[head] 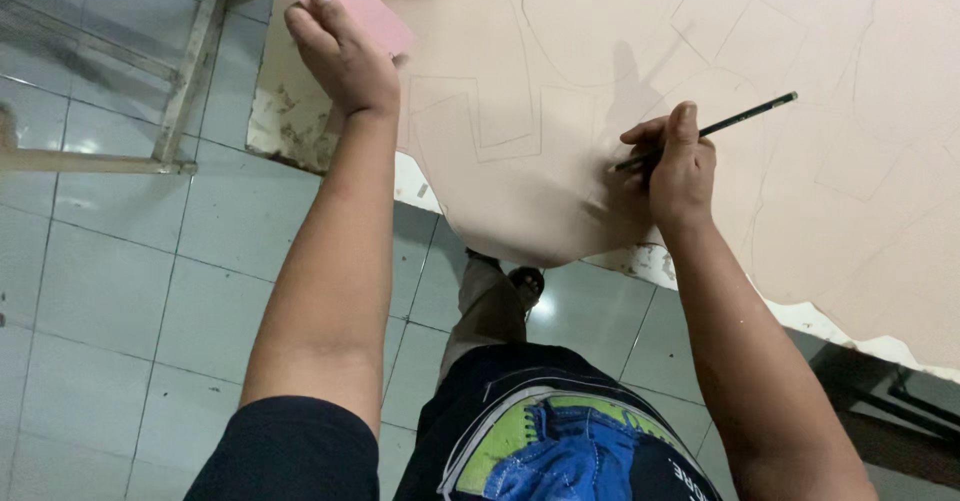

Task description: The person holds a pink paper shoe pattern template against a large sheet of tan material on a work table and traces around its edge with a pencil. They reposition the template and the material several times, smoothing the sheet flat and tracing additional outlines across the sheet.

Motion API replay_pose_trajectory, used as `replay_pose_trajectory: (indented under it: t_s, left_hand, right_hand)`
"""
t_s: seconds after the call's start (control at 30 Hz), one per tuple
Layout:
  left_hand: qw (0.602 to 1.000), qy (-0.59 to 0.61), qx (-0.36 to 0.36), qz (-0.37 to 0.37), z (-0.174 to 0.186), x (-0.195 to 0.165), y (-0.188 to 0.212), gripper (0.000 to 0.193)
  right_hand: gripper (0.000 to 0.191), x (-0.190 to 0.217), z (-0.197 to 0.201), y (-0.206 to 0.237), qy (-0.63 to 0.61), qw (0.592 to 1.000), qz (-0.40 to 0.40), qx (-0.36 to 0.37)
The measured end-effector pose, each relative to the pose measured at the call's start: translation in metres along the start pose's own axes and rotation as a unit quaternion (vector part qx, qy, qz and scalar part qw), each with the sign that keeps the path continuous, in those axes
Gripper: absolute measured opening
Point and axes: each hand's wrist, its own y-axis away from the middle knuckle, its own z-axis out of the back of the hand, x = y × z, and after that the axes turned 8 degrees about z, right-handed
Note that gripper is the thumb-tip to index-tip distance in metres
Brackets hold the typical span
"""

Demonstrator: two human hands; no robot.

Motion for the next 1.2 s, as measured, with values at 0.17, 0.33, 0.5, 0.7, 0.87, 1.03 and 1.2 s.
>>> replay_pose_trajectory:
  t_s: [0.17,0.33,0.5,0.7,0.87,1.03,1.2]
  left_hand:
    - [0.998,0.044,-0.010,-0.039,0.009,0.005,-0.004,0.032]
    - [0.999,0.026,-0.024,0.003,-0.002,0.003,0.000,0.047]
    - [0.991,-0.117,-0.043,-0.051,-0.003,0.008,-0.002,0.047]
    - [0.991,-0.119,-0.033,-0.049,-0.001,0.028,-0.004,0.044]
    - [0.991,-0.117,-0.026,-0.059,0.002,0.028,-0.006,0.045]
    - [0.992,-0.114,-0.011,-0.045,0.002,0.022,-0.002,0.047]
    - [0.993,-0.105,-0.007,-0.050,0.002,0.021,-0.002,0.048]
  right_hand:
    - [0.065,0.017,-0.007,0.005,-0.052,0.998,-0.008,-0.037]
    - [0.020,0.040,-0.054,-0.025,-0.088,0.996,0.020,0.014]
    - [0.017,0.055,-0.124,-0.093,-0.089,0.988,0.088,0.088]
    - [0.014,0.053,-0.179,-0.150,-0.052,0.985,0.139,0.086]
    - [0.012,0.045,-0.195,-0.161,-0.098,0.983,0.130,0.081]
    - [0.007,0.043,-0.193,-0.163,-0.019,0.981,0.172,0.089]
    - [0.008,0.042,-0.190,-0.159,-0.030,0.985,0.143,0.092]
